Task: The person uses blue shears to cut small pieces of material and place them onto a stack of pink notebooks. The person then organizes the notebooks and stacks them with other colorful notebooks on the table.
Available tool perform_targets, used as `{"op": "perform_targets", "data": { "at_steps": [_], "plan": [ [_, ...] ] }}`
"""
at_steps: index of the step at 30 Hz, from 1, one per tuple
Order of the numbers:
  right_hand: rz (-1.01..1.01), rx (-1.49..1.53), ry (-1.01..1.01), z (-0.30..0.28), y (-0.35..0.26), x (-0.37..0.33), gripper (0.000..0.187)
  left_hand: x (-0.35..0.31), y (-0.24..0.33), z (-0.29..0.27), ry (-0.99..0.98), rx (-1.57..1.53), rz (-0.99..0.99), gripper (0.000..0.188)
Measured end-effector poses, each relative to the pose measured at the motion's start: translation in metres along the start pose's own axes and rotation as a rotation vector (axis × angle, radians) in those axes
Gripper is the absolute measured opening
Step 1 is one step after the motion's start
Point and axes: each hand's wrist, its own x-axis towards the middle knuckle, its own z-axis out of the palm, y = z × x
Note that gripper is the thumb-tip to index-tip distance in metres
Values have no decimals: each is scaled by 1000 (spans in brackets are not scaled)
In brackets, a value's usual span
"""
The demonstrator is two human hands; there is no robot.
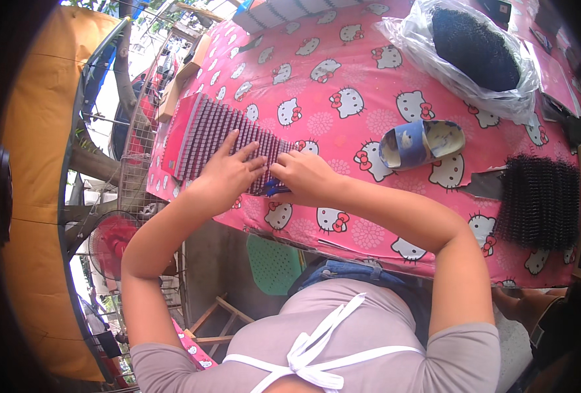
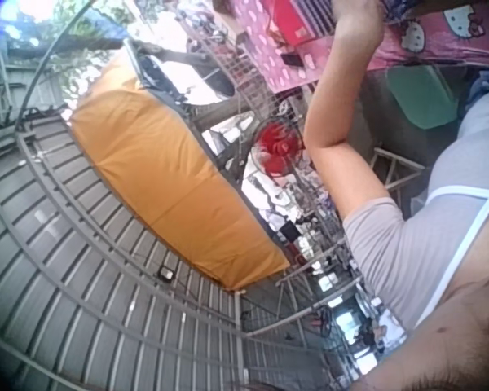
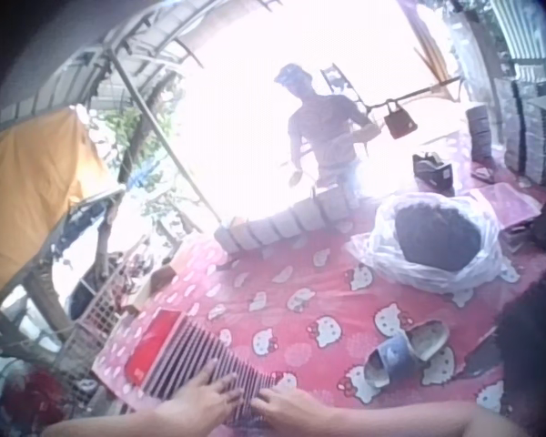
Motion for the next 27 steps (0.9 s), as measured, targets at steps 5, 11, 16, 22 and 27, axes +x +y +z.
{"op": "perform_targets", "data": {
  "at_steps": [5,11,16,22,27],
  "plan": [
    [736,775,-568,-22,6,19,40,2,3,-4,-29,16,-2,63],
    [151,53,-89,-2,-6,-4,39,3,2,2,3,-12,-9,65],
    [518,560,-402,-5,10,6,40,6,2,-2,-22,7,2,64],
    [458,325,-373,-10,-4,3,43,4,3,14,114,-39,53,46],
    [46,-96,-37,-1,3,-15,45,3,4,11,135,-28,64,38]
  ]
}}
